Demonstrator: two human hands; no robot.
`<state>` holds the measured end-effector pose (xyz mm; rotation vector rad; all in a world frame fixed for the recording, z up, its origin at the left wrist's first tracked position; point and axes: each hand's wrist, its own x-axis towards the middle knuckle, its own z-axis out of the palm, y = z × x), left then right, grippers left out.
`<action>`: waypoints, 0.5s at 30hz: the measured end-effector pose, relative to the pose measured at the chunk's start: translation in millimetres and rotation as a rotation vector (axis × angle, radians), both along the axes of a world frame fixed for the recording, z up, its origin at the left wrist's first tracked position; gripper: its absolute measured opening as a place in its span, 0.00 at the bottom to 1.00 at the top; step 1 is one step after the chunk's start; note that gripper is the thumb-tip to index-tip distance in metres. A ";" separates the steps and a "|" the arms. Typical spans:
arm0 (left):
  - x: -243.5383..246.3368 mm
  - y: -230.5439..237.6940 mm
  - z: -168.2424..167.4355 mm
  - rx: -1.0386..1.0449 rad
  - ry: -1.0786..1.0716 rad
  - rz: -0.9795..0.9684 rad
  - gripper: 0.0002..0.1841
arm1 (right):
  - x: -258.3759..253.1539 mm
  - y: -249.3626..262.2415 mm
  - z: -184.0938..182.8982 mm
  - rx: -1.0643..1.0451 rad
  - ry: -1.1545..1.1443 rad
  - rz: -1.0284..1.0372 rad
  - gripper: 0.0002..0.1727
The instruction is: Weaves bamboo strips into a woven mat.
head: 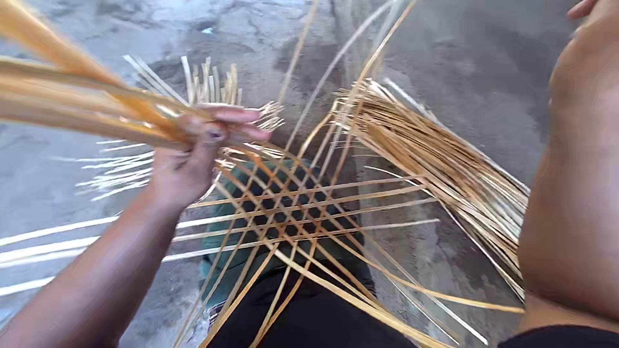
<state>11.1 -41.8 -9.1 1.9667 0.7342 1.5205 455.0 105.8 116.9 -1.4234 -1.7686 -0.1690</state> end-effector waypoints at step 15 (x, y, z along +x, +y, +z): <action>-4.7 -21.4 -52.9 -0.204 0.083 0.793 0.48 | -168.6 -32.0 -236.3 -0.591 -0.243 0.776 0.06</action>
